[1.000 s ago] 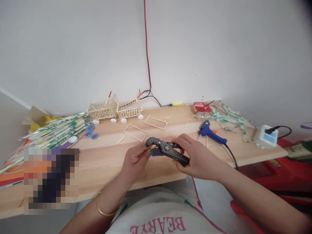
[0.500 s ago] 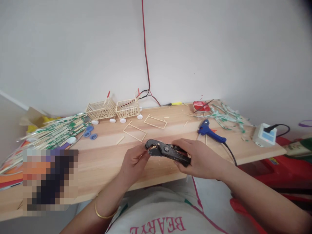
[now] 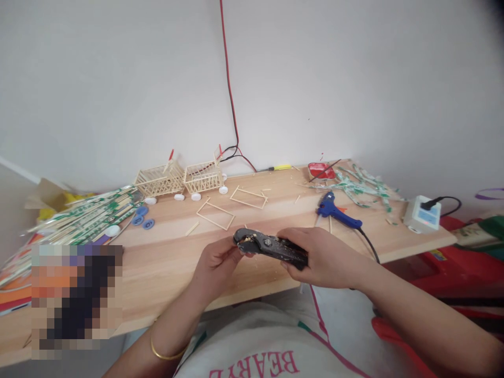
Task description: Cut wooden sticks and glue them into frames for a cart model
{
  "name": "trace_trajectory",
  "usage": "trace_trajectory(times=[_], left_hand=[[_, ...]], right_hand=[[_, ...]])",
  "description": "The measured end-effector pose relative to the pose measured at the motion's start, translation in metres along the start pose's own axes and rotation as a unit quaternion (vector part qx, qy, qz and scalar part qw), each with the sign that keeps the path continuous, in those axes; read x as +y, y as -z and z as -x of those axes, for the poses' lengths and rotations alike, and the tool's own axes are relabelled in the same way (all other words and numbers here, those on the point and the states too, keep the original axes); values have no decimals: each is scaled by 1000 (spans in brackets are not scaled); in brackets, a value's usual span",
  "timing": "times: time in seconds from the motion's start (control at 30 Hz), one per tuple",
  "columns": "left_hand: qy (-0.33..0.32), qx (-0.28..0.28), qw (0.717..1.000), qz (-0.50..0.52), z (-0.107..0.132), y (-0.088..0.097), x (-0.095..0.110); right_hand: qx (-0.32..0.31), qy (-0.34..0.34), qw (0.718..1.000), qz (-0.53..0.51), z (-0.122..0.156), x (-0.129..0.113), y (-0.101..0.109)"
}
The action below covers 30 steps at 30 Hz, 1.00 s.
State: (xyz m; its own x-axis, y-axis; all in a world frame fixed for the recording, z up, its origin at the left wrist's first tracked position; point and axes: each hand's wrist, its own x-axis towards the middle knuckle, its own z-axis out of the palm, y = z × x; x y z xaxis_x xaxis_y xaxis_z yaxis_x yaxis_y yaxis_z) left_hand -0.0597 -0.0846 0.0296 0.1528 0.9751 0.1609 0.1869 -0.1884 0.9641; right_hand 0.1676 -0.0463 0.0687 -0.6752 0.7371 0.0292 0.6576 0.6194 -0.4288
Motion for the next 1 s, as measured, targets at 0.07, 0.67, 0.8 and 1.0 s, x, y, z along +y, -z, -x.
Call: trace_trajectory(times=[0.07, 0.67, 0.8, 1.0], left_hand=[[4, -1, 1000, 3, 0, -1, 1], [3, -20, 999, 32, 3, -3, 0], [15, -16, 999, 37, 5, -4, 0], [20, -25, 998, 50, 4, -5, 1]], right_hand=[[-1, -2, 1000, 14, 0, 0, 0], [-50, -10, 998, 33, 0, -2, 4], [-55, -11, 998, 36, 1, -2, 5], [-56, -3, 998, 36, 1, 0, 3]])
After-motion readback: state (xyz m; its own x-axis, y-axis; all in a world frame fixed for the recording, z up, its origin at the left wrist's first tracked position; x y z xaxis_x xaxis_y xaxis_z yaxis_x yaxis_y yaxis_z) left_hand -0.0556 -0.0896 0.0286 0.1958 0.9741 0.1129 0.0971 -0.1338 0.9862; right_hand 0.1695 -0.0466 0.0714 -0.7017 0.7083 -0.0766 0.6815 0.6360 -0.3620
